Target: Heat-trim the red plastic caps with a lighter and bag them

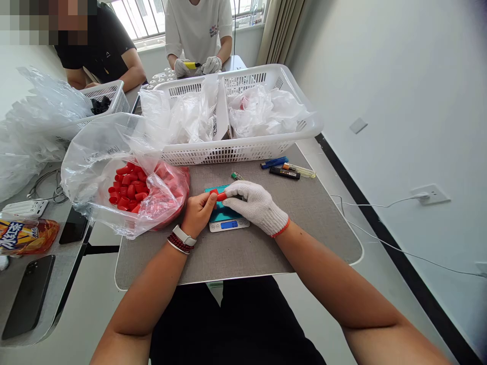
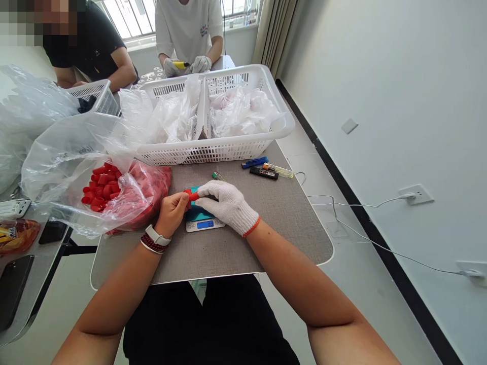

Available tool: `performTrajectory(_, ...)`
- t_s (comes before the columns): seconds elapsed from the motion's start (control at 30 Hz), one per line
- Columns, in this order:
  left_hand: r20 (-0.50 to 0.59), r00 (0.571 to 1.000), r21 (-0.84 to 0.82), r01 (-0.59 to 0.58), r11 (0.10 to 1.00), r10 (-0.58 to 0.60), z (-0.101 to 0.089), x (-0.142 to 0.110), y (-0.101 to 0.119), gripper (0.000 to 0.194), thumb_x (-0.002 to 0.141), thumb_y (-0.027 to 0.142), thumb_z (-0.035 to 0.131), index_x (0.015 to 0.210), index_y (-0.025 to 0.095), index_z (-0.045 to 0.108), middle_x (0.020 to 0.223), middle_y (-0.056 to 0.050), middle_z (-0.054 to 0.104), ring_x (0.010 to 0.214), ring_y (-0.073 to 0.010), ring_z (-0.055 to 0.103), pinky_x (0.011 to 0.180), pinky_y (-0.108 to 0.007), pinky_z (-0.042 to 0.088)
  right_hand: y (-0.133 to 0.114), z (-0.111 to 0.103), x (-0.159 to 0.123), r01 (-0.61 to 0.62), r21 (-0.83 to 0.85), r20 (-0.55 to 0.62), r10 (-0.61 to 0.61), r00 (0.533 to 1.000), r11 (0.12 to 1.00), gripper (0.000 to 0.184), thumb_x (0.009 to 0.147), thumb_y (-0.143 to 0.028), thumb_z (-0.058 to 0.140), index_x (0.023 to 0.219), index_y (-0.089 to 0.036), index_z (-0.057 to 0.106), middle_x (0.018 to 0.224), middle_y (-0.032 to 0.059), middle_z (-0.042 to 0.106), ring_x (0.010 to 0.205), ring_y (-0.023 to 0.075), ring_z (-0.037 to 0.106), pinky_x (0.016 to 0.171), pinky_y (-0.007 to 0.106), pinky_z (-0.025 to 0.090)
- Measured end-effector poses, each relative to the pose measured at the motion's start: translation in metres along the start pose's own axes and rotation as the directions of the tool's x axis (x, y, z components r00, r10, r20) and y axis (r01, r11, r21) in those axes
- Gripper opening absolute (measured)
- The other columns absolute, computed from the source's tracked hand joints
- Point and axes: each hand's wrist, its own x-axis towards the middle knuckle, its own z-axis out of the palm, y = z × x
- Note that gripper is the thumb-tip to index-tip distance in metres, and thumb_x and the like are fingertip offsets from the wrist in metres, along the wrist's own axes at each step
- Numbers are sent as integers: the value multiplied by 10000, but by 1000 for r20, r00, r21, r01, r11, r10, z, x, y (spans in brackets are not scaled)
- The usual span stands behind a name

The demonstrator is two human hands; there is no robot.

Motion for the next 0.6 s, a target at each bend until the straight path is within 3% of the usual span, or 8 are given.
performTrajectory(0.1, -37, 999, 17, -17, 1000, 18, 1, 0, 0, 534, 937, 604, 463, 622, 174, 499, 531, 41, 419, 484, -85, 369, 471, -239, 278, -1, -1, 0, -4, -22, -28, 3, 1000, 1000, 82, 852, -198, 644, 784, -202, 690, 793, 9, 686, 732, 146, 618, 753, 295, 488)
performTrajectory(0.23, -152, 988, -61, -27, 998, 17, 4, 0, -3, 321, 847, 475, 674, 907, 193, 532, 694, 53, 488, 558, -73, 432, 506, -192, 353, 0, -3, -1, -65, -29, -100, 62, 993, 997, 73, 853, -245, 659, 801, -203, 689, 855, 25, 709, 785, 163, 635, 787, 315, 503)
performTrajectory(0.4, -140, 985, -43, -112, 993, 105, 7, 2, -8, 365, 810, 316, 722, 1108, 223, 533, 859, 34, 550, 562, -52, 435, 521, -183, 393, 0, -2, -2, -95, 12, -53, 96, 994, 995, 104, 871, -255, 638, 813, -193, 698, 845, 26, 699, 777, 158, 632, 770, 305, 503)
performTrajectory(0.5, -99, 989, 13, -111, 994, 112, 6, 2, -5, 277, 838, 341, 699, 1053, 199, 599, 822, 23, 583, 566, -69, 447, 524, -201, 388, -1, -2, -2, -128, 88, -5, 129, 992, 988, 131, 884, -272, 626, 852, -181, 715, 861, 31, 705, 780, 155, 641, 746, 293, 505)
performTrajectory(0.6, -48, 992, 86, -113, 990, 118, 3, 1, -1, 271, 879, 448, 643, 866, 177, 637, 689, 20, 562, 582, -103, 467, 543, -229, 377, -2, -3, -2, -147, 124, -2, 148, 989, 981, 141, 882, -278, 624, 861, -176, 718, 868, 32, 705, 786, 155, 638, 746, 290, 511)
